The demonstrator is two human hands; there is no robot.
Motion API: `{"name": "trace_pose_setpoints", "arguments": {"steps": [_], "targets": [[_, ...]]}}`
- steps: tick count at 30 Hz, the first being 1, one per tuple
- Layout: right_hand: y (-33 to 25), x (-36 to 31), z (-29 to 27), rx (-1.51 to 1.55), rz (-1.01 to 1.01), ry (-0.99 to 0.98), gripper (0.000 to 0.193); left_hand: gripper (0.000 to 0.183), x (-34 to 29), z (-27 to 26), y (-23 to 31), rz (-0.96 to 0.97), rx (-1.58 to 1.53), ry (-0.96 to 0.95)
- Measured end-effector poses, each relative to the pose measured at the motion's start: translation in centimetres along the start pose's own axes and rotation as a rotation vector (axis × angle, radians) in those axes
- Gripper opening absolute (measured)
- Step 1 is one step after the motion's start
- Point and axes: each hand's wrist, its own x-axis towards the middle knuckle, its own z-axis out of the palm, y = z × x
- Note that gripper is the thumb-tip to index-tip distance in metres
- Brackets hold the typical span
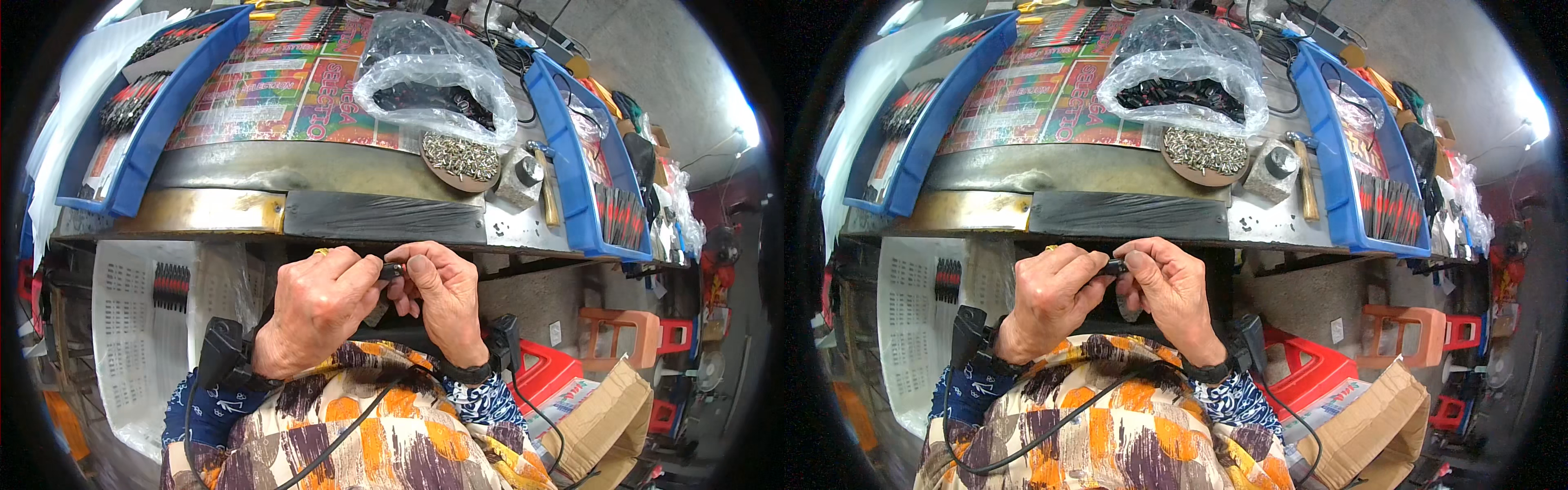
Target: The person repeatedly picks small black cylindrical components and metal pins from a table, inserts the pins into the components, and places the assembled units into a blue tray. The process is repeated multiple times with consistent hand movements.
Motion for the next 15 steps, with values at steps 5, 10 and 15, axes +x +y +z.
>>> {"name": "trace_pose_setpoints", "arguments": {"steps": [5, 10, 15], "targets": [[-0.50, -0.09, 0.33, -0.094, 0.062, 0.014, 0.017, 0.023, -0.17, 0.32, 0.05, 0.021, 0.007, 0.011], [-0.47, -0.19, 0.45, -0.151, 0.037, 0.036, 0.012, 0.024, -0.38, 0.65, 0.19, 0.051, 0.020, 0.035], [-0.56, 0.09, -0.04, -0.161, -0.006, -0.010, 0.011, 0.023, -0.31, 0.67, 0.29, 0.070, 0.019, 0.030]]}}
